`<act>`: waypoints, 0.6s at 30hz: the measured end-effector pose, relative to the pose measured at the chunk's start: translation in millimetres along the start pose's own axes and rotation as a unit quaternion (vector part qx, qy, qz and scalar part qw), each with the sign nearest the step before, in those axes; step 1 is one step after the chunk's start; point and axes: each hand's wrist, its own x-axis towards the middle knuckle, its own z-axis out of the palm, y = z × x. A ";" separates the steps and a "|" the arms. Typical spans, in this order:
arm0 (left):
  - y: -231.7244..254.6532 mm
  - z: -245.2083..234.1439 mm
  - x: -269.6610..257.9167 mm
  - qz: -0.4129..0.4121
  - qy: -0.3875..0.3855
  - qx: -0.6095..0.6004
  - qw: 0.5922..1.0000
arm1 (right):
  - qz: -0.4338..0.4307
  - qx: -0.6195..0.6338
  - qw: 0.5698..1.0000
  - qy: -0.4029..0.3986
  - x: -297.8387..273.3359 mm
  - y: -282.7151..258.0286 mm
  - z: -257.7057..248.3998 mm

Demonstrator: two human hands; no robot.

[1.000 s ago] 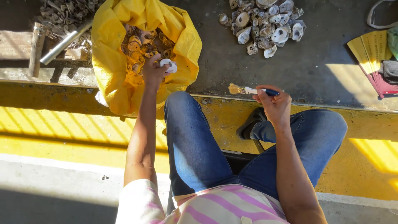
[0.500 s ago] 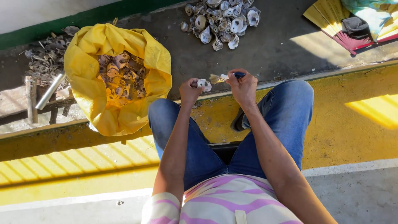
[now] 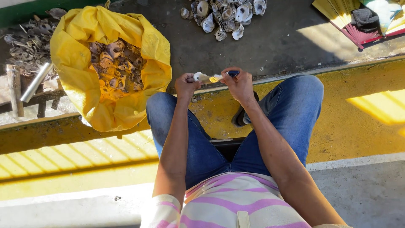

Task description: Cleaning oyster shells using a small brush.

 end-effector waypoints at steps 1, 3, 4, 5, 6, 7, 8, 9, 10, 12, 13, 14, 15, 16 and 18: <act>-7.9 -2.2 2.5 -0.005 0.000 0.002 1.000 | 0.005 0.001 1.000 -0.001 0.8 -12.1 -4.2; -22.3 -5.7 10.4 0.036 0.011 0.015 0.999 | 0.075 -0.134 0.988 0.014 5.6 -36.1 -13.2; -24.5 -5.1 11.2 0.036 0.011 0.015 0.999 | 0.074 -0.134 0.988 0.013 4.1 -32.8 -15.8; -25.5 -5.1 11.5 0.100 0.025 0.056 0.993 | 0.040 -0.020 0.998 0.044 3.4 -30.6 -18.4; -26.0 -5.0 11.6 0.163 0.038 0.097 0.981 | 0.005 0.094 0.993 0.075 2.7 -28.8 -21.3; -16.1 -1.3 6.7 0.165 0.039 0.097 0.981 | 0.003 0.096 0.993 0.074 4.4 -29.3 -23.3; -6.3 2.6 1.4 0.223 0.051 0.154 0.961 | 0.024 0.144 0.987 0.073 5.9 -29.8 -25.5; 2.7 7.6 -5.1 0.279 0.059 0.211 0.935 | 0.047 0.191 0.978 0.074 5.8 -30.0 -28.8; 12.2 9.2 -10.3 0.280 0.060 0.211 0.935 | 0.046 0.192 0.978 0.074 6.4 -26.1 -25.4; 29.8 14.7 -22.0 0.336 0.037 0.272 0.901 | 0.080 0.123 0.987 0.065 6.0 -17.6 -20.7; 30.4 15.9 -25.7 0.336 0.036 0.272 0.901 | 0.080 0.123 0.987 0.066 5.4 -11.6 -20.0; 31.0 16.9 -29.4 0.346 0.027 0.283 0.894 | 0.056 0.032 0.994 0.091 4.7 -5.7 -19.1; 33.2 16.9 -30.8 0.357 0.019 0.295 0.886 | 0.028 -0.058 0.991 0.115 6.8 -0.5 -17.1; 37.4 17.9 -30.5 0.359 0.020 0.295 0.885 | 0.026 -0.057 0.991 0.116 9.1 -8.5 -20.1; 41.5 19.9 -35.1 0.376 0.014 0.295 0.878 | 0.033 0.197 0.973 0.116 9.0 -22.9 -26.2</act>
